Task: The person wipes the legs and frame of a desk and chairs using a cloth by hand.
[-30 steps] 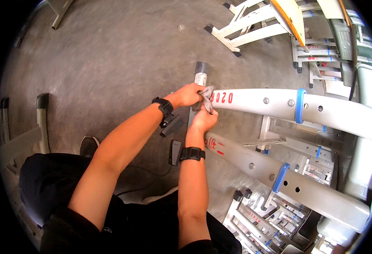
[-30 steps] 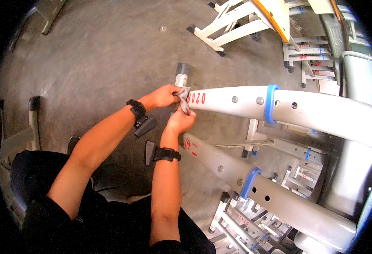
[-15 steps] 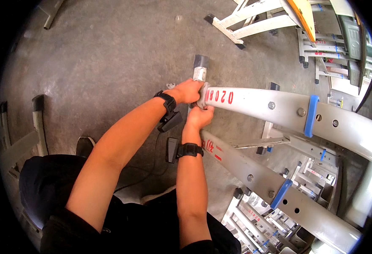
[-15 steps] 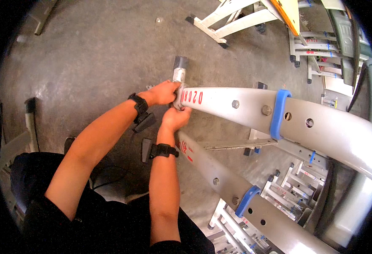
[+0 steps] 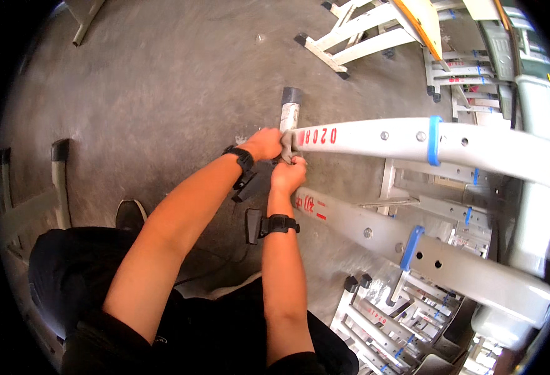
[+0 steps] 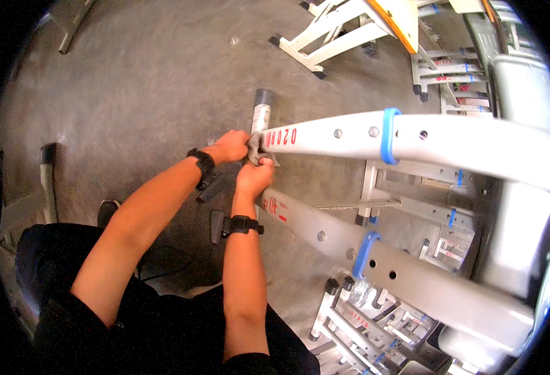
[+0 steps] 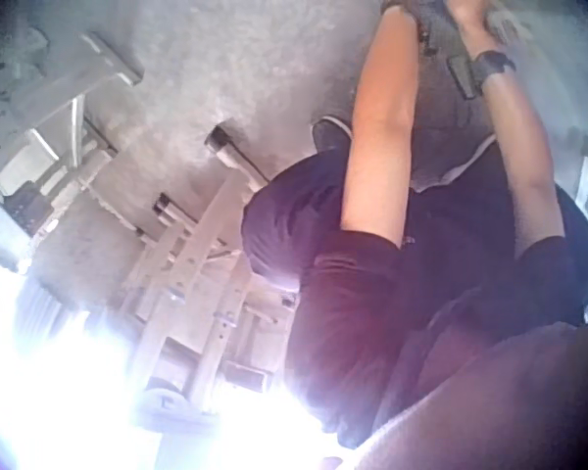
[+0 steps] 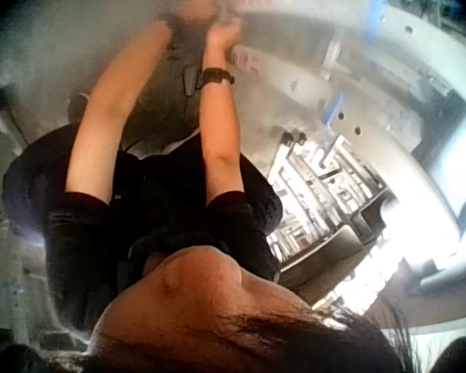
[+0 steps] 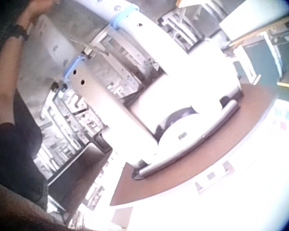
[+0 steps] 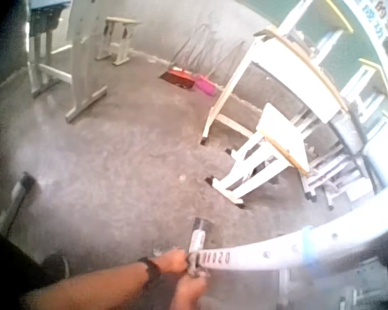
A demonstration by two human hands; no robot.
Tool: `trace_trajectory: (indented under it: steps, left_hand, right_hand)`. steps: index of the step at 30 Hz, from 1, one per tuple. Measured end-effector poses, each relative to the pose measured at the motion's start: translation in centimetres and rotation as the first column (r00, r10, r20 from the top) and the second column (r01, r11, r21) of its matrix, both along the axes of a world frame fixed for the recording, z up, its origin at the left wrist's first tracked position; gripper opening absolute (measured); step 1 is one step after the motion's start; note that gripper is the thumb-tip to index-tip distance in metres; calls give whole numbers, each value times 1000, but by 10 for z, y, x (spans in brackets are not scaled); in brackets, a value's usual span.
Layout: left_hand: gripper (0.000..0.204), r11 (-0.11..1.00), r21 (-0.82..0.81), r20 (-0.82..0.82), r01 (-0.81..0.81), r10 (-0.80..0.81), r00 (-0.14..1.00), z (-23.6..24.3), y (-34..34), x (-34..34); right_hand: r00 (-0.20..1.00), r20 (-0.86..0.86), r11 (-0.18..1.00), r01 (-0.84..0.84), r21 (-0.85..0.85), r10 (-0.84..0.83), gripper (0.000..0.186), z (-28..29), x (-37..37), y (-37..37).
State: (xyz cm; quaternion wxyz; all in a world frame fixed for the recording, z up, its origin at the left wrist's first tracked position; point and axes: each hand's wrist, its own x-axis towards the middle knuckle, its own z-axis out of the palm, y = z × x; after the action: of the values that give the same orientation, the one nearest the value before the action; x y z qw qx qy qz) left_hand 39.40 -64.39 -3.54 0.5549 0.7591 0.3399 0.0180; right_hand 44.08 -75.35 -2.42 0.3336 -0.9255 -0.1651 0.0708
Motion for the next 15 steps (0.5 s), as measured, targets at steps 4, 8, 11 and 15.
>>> trace_trajectory:
  steps: [4,8,11,15]
  left_hand:
    - [29,991,-100,22,-92,94,995,-19,-21,-26]
    - [30,985,-134,-97,-113,100,990,-5,-26,-43]
    - [31,984,-107,-124,-143,130,984,1,-23,-54]
    - [25,954,-211,-8,-211,214,977,14,-16,-50]
  right_hand:
    - [989,-125,996,-81,-24,78,25,18,-14,-1]
    - [980,-175,995,-98,-27,92,22,20,-40,-17]
    - [967,-228,993,-120,4,118,26,30,-58,-21]
    - [950,-265,981,-131,145,166,38,44,-63,-23]
